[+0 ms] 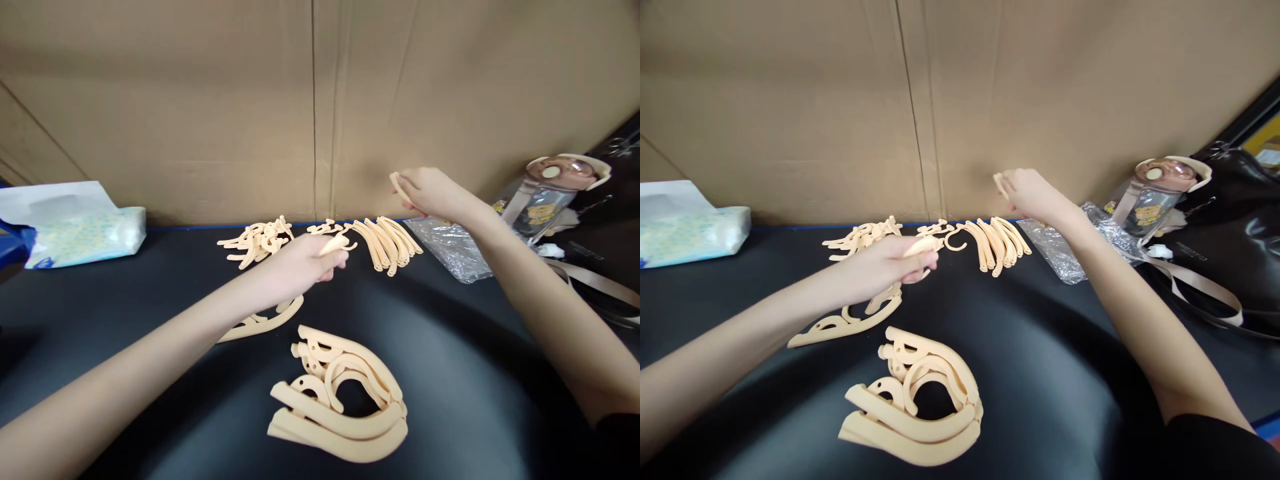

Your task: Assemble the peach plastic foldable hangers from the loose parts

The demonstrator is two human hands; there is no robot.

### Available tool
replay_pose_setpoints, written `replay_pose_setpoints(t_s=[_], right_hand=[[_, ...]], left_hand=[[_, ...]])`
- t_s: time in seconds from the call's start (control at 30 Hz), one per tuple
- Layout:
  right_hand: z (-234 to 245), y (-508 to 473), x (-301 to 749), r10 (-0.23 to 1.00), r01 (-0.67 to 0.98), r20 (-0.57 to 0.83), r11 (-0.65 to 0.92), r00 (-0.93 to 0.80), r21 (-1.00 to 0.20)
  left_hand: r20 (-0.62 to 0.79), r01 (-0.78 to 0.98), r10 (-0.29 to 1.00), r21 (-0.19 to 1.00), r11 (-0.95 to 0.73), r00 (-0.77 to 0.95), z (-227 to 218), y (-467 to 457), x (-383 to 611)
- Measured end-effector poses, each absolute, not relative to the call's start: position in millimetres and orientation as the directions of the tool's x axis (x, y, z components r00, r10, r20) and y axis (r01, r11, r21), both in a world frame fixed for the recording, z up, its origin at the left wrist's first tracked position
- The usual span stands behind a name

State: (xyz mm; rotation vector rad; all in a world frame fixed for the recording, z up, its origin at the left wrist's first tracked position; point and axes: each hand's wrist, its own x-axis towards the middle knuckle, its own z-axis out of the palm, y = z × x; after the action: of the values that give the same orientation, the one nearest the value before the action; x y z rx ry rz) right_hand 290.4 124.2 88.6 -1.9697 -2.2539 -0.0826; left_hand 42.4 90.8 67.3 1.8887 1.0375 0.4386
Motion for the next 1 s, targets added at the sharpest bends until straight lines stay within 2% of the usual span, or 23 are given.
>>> replay_pose_setpoints(t_s=[0.13, 0.27, 0.4, 0.5, 0.6, 0.63, 0.7, 0.73, 0.8, 0.9, 0.97, 1.0], right_hand=[[63.6, 139.4, 315.1, 0.991, 0.998, 0.121, -0.055, 0.052, 0.028], [40.5, 145.8, 315.1, 0.992, 0.993, 0.094, -0.096, 0.09, 0.071], [42.9, 146.0, 310.5, 0.995, 0.996, 0.082, -0.057, 0.051, 0.063], [55.7, 138.9, 295.2, 0.988, 0.998, 0.149, -0.055, 0.049, 0.037], [66.8, 121.7, 265.5, 0.985, 0.992, 0.153, 0.094, -0.08, -0.084], [68.3, 114.2, 254.3, 0.971, 0.948, 0.162, 0.213, -0.178, -0.236], [67.3, 99.2, 233.6, 0.927, 0.805, 0.213, 0.374, -0.309, -0.461], [65.1, 92.8, 225.4, 0.907, 0.709, 0.227, 0.42, -0.355, -0.567], [59.5, 84.3, 215.0, 0.888, 0.559, 0.241, 0.438, -0.392, -0.704], [56.8, 83.9, 215.2, 0.887, 0.413, 0.26, 0.416, -0.382, -0.81], [62.5, 88.5, 222.9, 0.89, 0.404, 0.295, 0.426, -0.348, -0.81], [67.2, 90.8, 227.4, 0.887, 0.453, 0.333, 0.452, -0.32, -0.768]], left_hand=[[-0.023, 0.313, 0.862, 0.937, -0.159, 0.507, 69.5, 103.2, 42.8], [-0.067, 0.177, 0.894, 0.984, -0.014, 0.443, 69.6, 109.6, 40.7], [0.034, 0.17, 0.877, 0.977, -0.131, 0.48, 71.4, 103.1, 38.8], [0.054, 0.178, 0.895, 0.973, -0.146, 0.442, 79.0, 96.4, 38.4], [0.08, 0.178, 0.93, 0.972, -0.152, 0.358, 85.7, 93.1, 38.1], [0.1, 0.166, 0.938, 0.973, -0.163, 0.332, 86.8, 92.7, 38.1], [0.133, 0.152, 0.947, 0.971, -0.183, 0.293, 87.0, 92.0, 38.5], [0.14, 0.154, 0.949, 0.97, -0.189, 0.281, 86.6, 91.7, 38.9], [0.146, 0.173, 0.953, 0.965, -0.196, 0.265, 85.8, 91.1, 39.5], [0.172, 0.236, 0.952, 0.944, -0.233, 0.253, 86.3, 92.4, 37.4], [0.254, 0.322, 0.939, 0.891, -0.32, 0.231, 87.9, 95.3, 33.0], [0.312, 0.397, 0.924, 0.837, -0.378, 0.222, 88.8, 97.0, 30.5]])
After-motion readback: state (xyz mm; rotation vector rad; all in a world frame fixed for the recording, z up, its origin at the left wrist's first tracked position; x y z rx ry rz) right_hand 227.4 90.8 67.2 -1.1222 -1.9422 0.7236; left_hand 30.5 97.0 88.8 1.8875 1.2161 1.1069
